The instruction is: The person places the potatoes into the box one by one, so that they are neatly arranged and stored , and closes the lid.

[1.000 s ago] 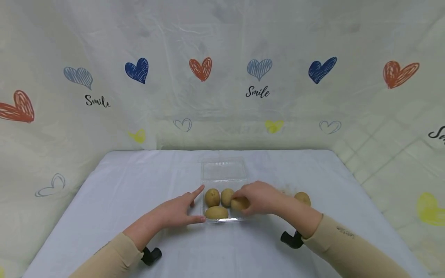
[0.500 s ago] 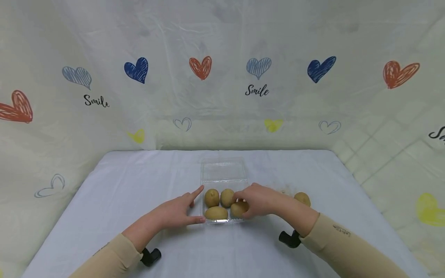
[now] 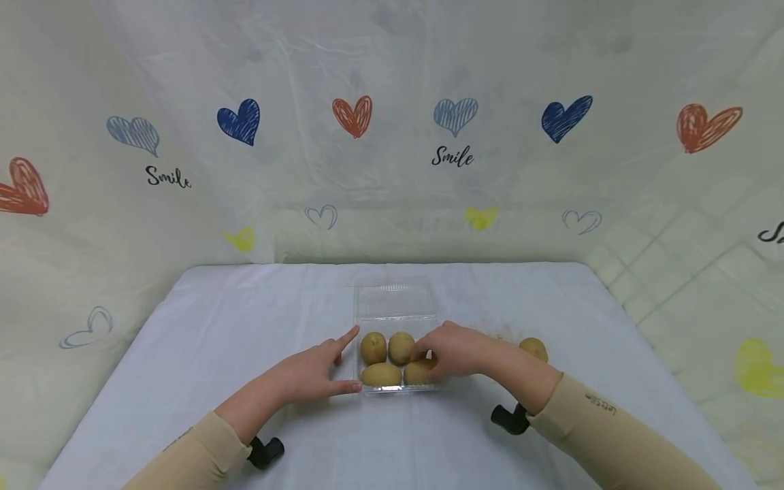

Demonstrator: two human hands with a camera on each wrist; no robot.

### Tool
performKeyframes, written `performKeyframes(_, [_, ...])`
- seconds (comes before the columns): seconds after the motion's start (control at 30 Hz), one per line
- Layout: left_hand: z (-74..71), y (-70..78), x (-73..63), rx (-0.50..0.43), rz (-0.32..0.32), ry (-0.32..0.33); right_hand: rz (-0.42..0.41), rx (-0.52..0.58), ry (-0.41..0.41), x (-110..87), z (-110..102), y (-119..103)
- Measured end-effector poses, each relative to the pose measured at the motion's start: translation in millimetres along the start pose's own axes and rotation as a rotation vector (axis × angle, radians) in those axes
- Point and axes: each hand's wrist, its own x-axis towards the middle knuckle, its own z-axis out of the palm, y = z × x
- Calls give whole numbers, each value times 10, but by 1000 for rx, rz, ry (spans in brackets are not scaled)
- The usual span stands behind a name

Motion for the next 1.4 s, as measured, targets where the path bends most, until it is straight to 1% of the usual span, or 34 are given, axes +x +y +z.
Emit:
performKeyframes(0.33, [3,-10,9,1,-2,1,-45,-25,42,-15,25,26])
performKeyframes(0.43, [0,-6,2,-1,-3,2,-49,3,45,-28,18,42])
performKeyframes(0.63, [-6,-2,-13,5,4,10,-31,65,54,-60,-33,83])
performKeyframes(0.87, [-2,0,-6,1,2,10,-89,91,96,-135,-107,144])
performKeyframes(1.03, [5,-5,3,-2,1,9,-116,69,128,-191,-146,221])
performKeyframes(1.23, [13,-15,12,-1,2,9,-97,57,155,-282,-182,326])
performKeyframes(1.4, [13,-16,21,-8,7,1,-43,108,162,-389,-210,415])
